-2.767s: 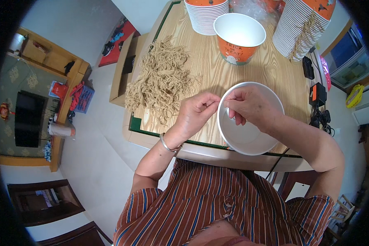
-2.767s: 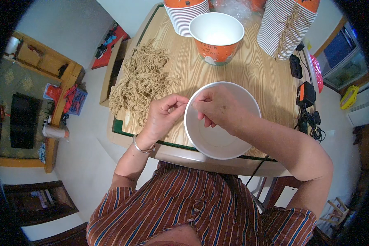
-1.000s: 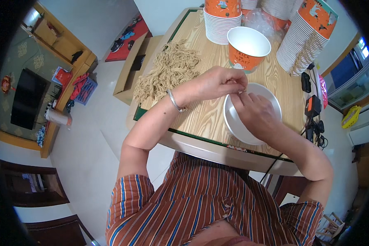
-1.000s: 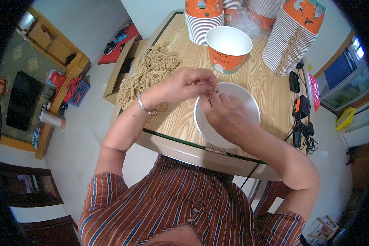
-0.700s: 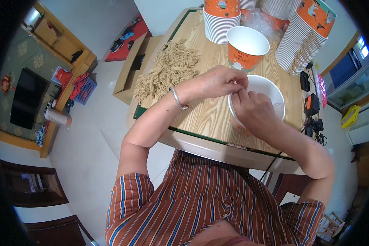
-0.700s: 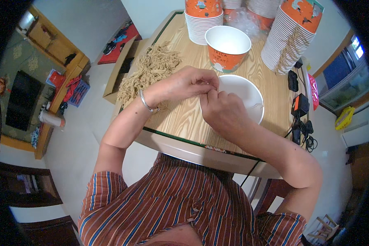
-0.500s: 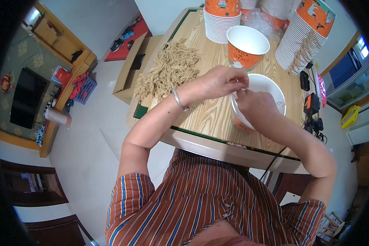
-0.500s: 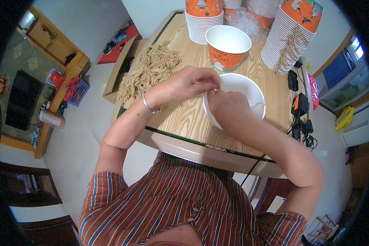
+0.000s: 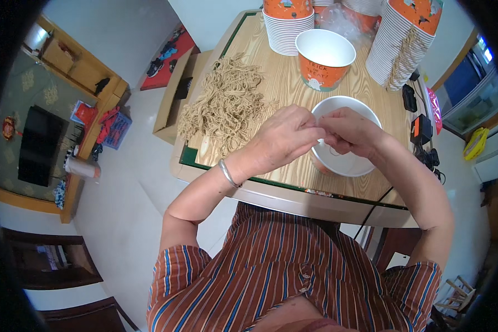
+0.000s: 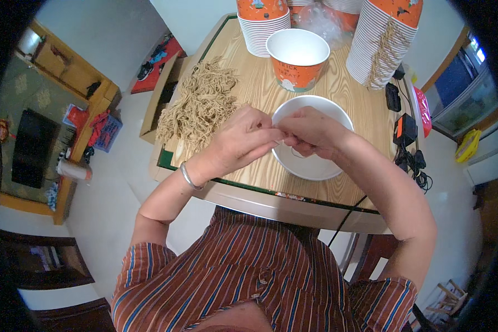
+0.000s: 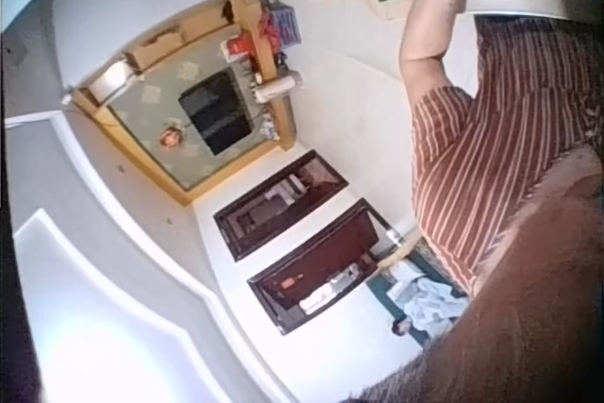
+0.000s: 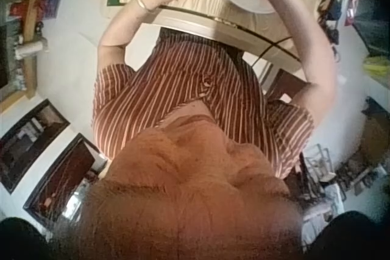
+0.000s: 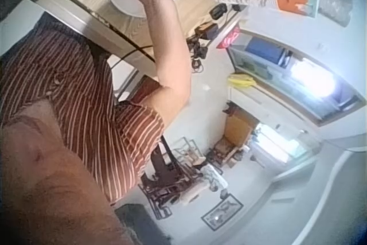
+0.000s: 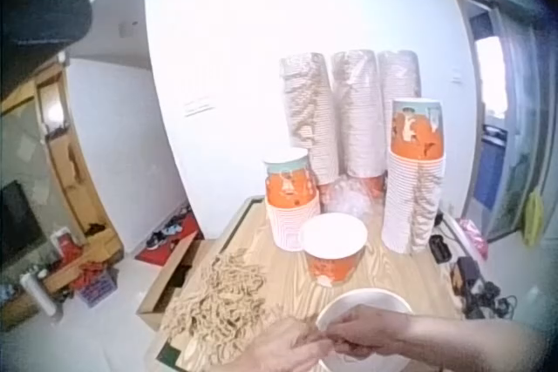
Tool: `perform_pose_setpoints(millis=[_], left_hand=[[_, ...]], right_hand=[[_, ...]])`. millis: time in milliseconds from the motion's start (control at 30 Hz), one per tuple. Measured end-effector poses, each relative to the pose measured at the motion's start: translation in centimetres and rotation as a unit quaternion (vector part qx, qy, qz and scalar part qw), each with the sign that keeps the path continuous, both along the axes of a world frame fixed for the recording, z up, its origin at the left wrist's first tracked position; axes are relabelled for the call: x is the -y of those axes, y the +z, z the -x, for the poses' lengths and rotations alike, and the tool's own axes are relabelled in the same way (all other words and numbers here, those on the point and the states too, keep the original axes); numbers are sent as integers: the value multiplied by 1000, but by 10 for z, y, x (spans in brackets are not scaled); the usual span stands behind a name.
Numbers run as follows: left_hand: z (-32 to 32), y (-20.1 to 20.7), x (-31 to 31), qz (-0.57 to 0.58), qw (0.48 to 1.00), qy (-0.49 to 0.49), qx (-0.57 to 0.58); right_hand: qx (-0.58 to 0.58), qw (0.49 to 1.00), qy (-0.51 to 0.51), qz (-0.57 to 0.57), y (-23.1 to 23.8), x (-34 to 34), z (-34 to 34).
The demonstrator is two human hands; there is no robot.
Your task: Attaching elastic strings to the sides of decorative paper buckets.
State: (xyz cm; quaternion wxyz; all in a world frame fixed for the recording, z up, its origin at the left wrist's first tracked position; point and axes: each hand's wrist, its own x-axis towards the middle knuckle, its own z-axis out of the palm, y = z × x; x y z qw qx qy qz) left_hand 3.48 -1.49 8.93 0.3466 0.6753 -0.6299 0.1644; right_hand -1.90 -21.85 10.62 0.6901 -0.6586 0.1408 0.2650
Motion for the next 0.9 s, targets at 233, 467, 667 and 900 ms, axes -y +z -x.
perform_pose_setpoints(millis=[233,467,667,900], left_hand=[[2,-6,5,-3,995,27,95],[5,1,6,9,998,10,55],[4,1,7,6,999,7,52],[-1,-12,6,10,1000,-8,4]], right_hand=[[6,1000,-1,-18,-8,-1,1],[15,999,-14,-51,-11,-3,4],[17,998,-17,-54,-12,-3,5],[34,996,-18,-77,-14,0,6]])
